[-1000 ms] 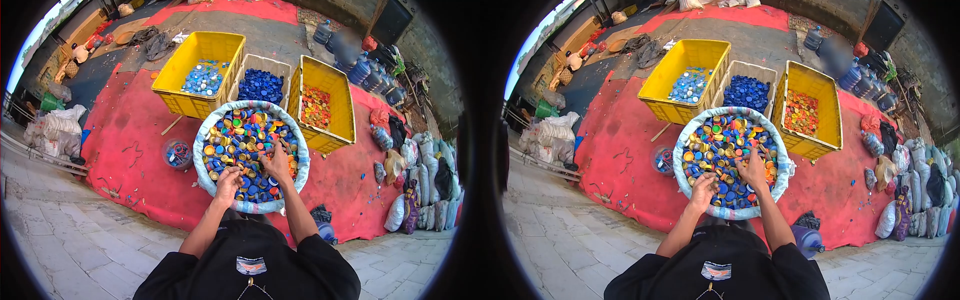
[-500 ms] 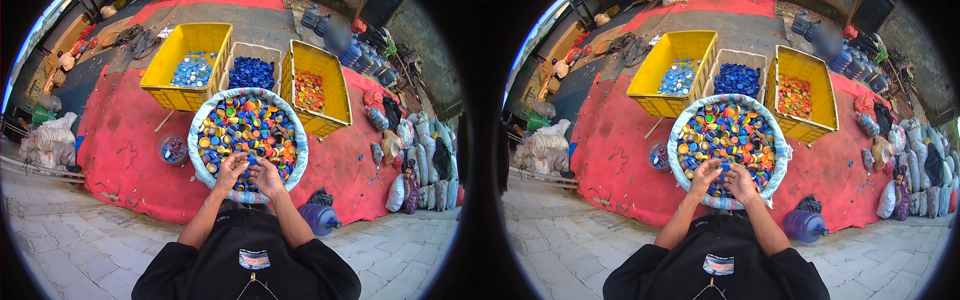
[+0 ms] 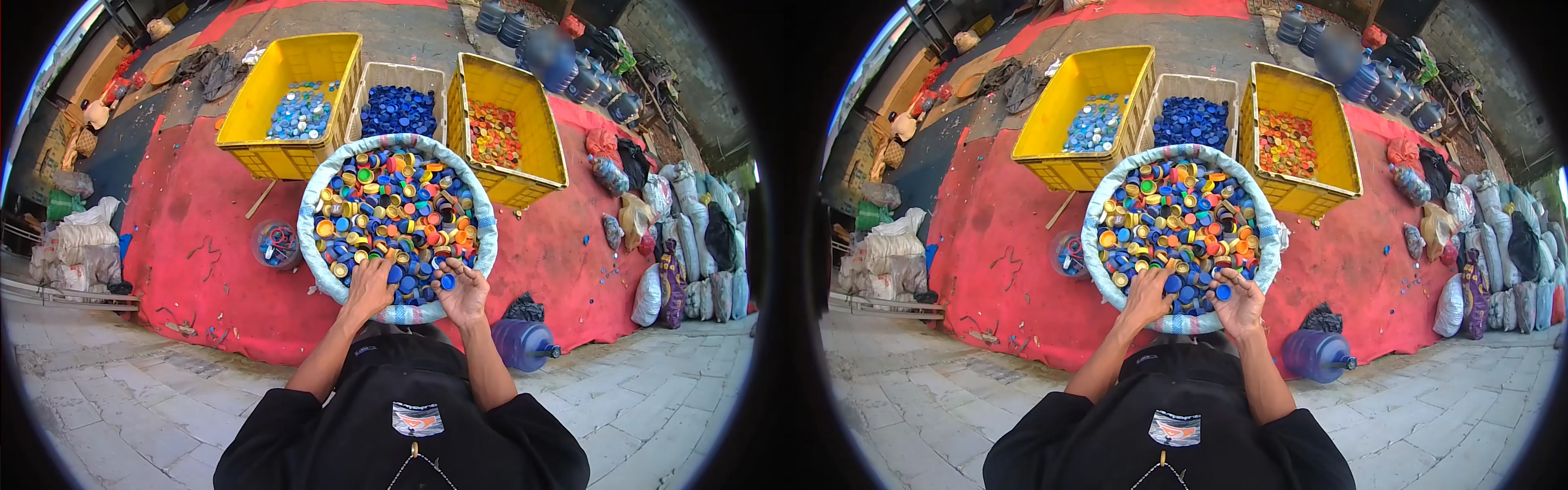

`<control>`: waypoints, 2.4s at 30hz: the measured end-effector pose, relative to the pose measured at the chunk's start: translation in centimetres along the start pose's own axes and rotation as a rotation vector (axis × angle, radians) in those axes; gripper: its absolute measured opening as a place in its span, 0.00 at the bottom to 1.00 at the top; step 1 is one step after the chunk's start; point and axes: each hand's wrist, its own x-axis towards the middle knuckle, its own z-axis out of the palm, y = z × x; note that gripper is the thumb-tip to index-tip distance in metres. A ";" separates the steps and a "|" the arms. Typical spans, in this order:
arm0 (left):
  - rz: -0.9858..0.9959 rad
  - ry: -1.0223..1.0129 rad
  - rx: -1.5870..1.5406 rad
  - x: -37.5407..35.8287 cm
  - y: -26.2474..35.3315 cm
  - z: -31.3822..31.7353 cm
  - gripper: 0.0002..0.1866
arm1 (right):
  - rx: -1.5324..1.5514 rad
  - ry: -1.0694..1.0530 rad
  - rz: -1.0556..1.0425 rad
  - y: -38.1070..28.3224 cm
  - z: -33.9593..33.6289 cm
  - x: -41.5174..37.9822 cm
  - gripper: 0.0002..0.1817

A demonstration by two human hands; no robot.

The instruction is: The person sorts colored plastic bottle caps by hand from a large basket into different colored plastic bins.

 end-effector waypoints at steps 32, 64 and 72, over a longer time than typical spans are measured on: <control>-0.706 0.063 -1.955 -1.7 -0.9 -1.3 0.07 | -1.940 -0.179 -0.365 1.4 2.5 4.5 0.30; 0.000 -0.311 -0.072 6.7 3.9 1.7 0.23 | 0.024 -0.051 -0.048 -3.1 -3.0 -1.4 0.28; -0.096 -0.236 -0.253 6.3 3.0 2.4 0.21 | -0.026 -0.083 0.065 -3.9 -3.0 -0.5 0.26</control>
